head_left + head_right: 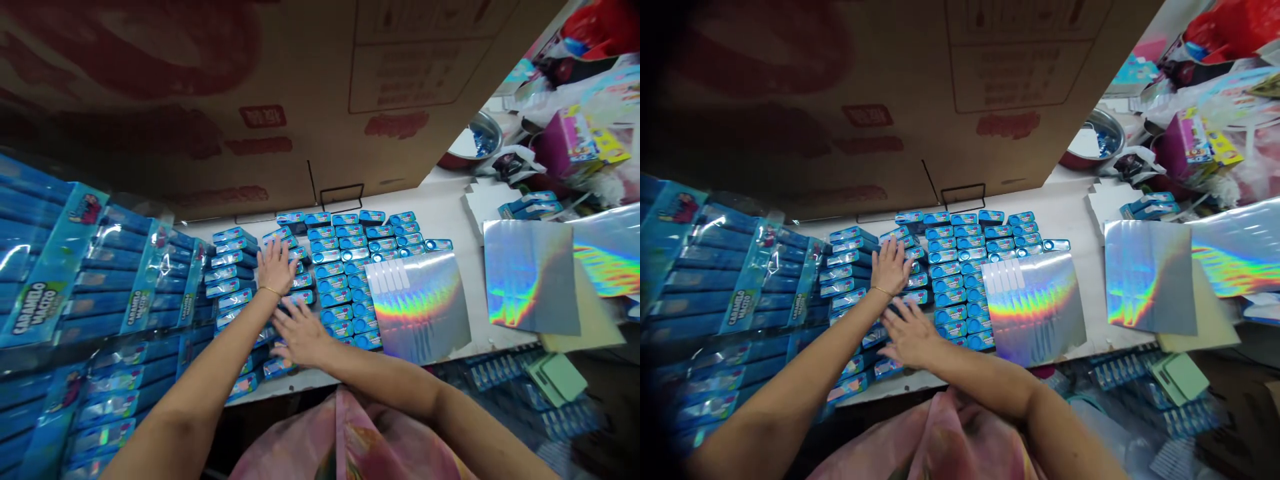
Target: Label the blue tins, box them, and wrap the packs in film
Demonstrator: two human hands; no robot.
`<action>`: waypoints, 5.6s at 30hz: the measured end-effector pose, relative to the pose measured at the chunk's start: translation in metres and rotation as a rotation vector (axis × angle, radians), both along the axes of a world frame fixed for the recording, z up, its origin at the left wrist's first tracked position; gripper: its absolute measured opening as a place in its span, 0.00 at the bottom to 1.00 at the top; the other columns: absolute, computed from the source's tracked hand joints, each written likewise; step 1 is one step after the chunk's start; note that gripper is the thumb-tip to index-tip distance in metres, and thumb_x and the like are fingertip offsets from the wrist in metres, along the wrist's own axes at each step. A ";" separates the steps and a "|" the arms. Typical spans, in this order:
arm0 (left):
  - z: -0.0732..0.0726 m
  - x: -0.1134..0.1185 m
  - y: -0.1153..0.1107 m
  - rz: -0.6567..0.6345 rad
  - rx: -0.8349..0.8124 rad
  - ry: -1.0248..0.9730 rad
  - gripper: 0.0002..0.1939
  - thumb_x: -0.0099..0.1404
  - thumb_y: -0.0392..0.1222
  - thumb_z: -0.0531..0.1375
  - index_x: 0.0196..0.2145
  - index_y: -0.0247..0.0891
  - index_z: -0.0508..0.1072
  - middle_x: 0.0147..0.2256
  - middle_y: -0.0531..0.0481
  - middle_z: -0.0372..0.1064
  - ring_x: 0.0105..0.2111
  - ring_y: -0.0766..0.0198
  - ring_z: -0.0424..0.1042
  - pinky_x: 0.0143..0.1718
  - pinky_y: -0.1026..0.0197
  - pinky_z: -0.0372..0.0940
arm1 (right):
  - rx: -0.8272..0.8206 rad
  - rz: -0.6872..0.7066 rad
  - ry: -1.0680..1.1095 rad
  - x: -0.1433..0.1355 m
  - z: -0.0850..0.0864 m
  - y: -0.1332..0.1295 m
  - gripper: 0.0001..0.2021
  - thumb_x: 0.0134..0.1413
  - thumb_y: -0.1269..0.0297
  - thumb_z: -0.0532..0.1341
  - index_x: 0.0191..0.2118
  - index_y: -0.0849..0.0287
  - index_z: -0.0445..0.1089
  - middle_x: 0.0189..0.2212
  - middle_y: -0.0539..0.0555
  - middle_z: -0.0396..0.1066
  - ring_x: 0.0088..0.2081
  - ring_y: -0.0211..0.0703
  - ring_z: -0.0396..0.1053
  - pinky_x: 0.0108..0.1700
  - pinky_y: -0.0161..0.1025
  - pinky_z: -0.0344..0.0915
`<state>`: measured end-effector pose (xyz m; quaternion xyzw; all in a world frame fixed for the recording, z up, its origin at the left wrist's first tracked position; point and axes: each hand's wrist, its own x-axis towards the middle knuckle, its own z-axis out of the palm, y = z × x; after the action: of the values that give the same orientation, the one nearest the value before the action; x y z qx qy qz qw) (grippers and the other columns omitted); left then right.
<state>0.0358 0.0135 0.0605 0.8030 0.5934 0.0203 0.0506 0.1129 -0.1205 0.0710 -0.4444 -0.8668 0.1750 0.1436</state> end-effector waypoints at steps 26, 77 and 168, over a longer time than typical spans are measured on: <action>-0.001 0.032 0.062 -0.123 -0.022 0.047 0.27 0.63 0.42 0.42 0.60 0.37 0.47 0.61 0.45 0.42 0.60 0.54 0.40 0.56 0.42 0.38 | 0.206 -0.807 -0.115 0.244 0.016 -0.074 0.18 0.57 0.62 0.48 0.52 0.56 0.60 0.56 0.58 0.56 0.60 0.51 0.44 0.56 0.61 0.44; 0.028 0.032 -0.217 0.912 -0.641 -1.581 0.24 0.39 0.44 0.67 0.35 0.34 0.71 0.26 0.52 0.68 0.23 0.71 0.66 0.26 0.67 0.61 | -1.099 -0.936 1.145 0.106 0.046 -0.088 0.11 0.29 0.60 0.66 0.21 0.60 0.67 0.13 0.45 0.63 0.16 0.30 0.58 0.18 0.29 0.50; 0.003 0.184 -0.127 -0.164 -0.237 -0.637 0.26 0.62 0.52 0.48 0.53 0.37 0.61 0.59 0.43 0.48 0.60 0.51 0.42 0.57 0.44 0.41 | -0.286 -0.745 0.420 0.273 0.103 -0.041 0.07 0.47 0.62 0.57 0.26 0.59 0.69 0.26 0.51 0.68 0.27 0.36 0.64 0.30 0.34 0.61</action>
<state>0.2198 -0.1136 0.0638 0.7900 0.4795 0.1965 0.3276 0.3856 -0.1619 0.1744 -0.6965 -0.5668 0.3159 0.3065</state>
